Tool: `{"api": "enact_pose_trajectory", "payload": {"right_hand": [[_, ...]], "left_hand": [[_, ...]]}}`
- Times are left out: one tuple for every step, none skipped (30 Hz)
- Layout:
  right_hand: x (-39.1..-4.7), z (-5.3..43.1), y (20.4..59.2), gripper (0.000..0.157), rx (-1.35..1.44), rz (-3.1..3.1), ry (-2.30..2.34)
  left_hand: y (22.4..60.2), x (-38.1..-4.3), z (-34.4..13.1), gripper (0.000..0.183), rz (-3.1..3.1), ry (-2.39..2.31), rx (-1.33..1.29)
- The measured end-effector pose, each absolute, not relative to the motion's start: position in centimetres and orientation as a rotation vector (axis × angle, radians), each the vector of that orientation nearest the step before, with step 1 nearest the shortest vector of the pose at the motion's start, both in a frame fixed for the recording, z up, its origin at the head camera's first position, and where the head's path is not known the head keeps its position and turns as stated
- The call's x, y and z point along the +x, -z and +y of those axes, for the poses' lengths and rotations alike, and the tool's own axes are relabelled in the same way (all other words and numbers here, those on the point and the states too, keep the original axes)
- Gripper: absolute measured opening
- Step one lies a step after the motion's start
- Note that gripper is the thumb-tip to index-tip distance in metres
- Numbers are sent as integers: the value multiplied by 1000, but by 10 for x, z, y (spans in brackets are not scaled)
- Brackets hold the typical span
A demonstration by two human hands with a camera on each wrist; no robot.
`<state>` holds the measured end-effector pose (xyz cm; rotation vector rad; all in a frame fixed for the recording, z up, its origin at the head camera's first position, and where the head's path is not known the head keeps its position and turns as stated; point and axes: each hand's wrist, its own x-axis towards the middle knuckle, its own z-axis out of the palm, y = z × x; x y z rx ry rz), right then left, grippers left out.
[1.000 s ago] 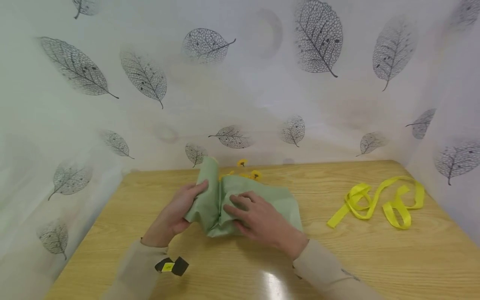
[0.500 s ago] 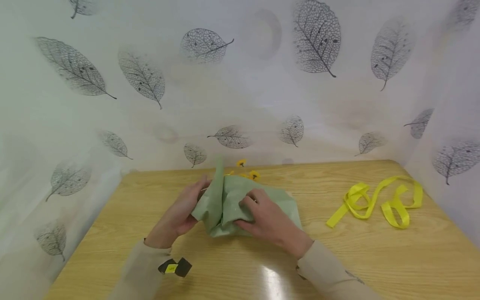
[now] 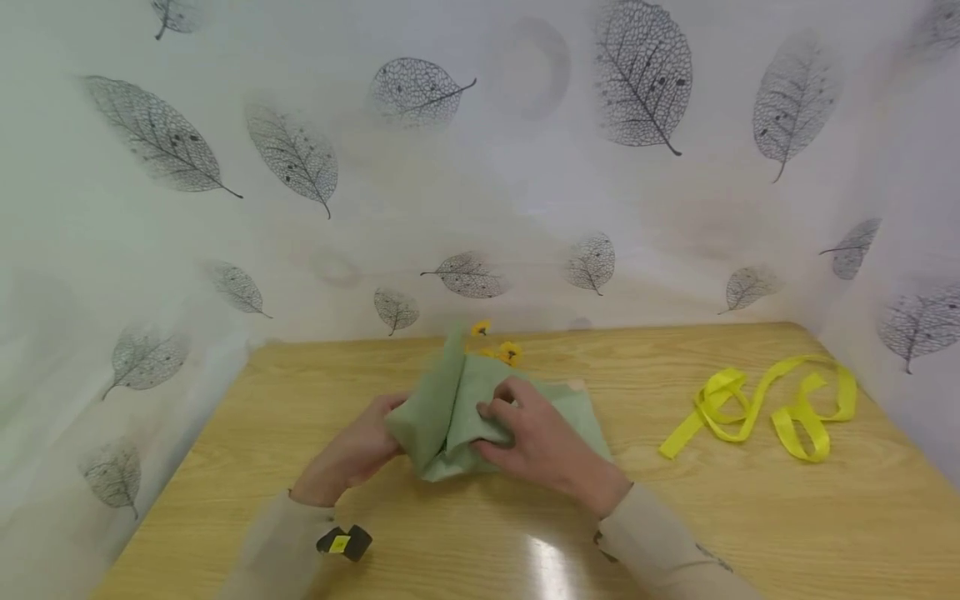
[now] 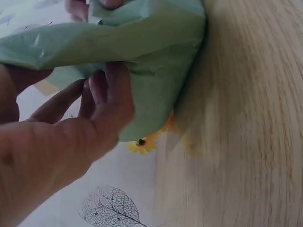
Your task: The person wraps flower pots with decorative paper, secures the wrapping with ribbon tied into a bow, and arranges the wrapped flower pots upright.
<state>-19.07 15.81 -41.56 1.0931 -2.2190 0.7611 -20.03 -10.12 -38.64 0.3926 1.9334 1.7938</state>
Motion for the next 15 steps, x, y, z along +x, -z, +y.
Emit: {"api": "enact_pose_trajectory", "payload": {"right_hand": [[-190, 158, 416, 31, 1092, -2224, -758], [-190, 159, 416, 31, 1092, -2227, -758], [-190, 159, 416, 31, 1092, -2230, -758], [-190, 159, 416, 32, 1092, -2232, -761], [-190, 159, 416, 32, 1093, -2234, -768], [-191, 159, 416, 33, 1094, -2235, -774], [-191, 159, 416, 33, 1094, -2236, -779], [-191, 159, 416, 33, 1092, -2235, -784], [-191, 159, 416, 32, 1089, -2234, -788], [-192, 159, 416, 31, 1088, -2234, -796], [-192, 159, 416, 31, 1088, -2234, -803], [-192, 160, 416, 30, 1089, -2234, -813], [-191, 161, 416, 29, 1091, -2236, -832], [-191, 162, 415, 29, 1094, -2237, -852], [-191, 163, 415, 28, 1095, -2240, -875]], "left_hand": [[387, -200, -99, 57, 1956, -1769, 392], [388, -199, -97, 58, 1980, -1744, 391], [388, -199, -94, 59, 2003, -1724, 388], [387, -198, -91, 58, 2028, -1715, 382], [387, -197, -88, 55, 2057, -1708, 369], [386, -196, -85, 50, 2099, -1698, 368], [385, -195, -82, 47, 2147, -1682, 364], [385, -194, -79, 46, 2189, -1673, 364], [385, -193, -76, 46, 2231, -1662, 361], [385, -192, -73, 46, 2269, -1653, 355], [385, -191, -71, 46, 2305, -1640, 356], [386, -190, -70, 47, 2339, -1626, 355], [387, -190, -68, 47, 2356, -1619, 353], [388, -189, -67, 46, 2362, -1620, 351], [389, -189, -67, 46, 2368, -1620, 355]]}}
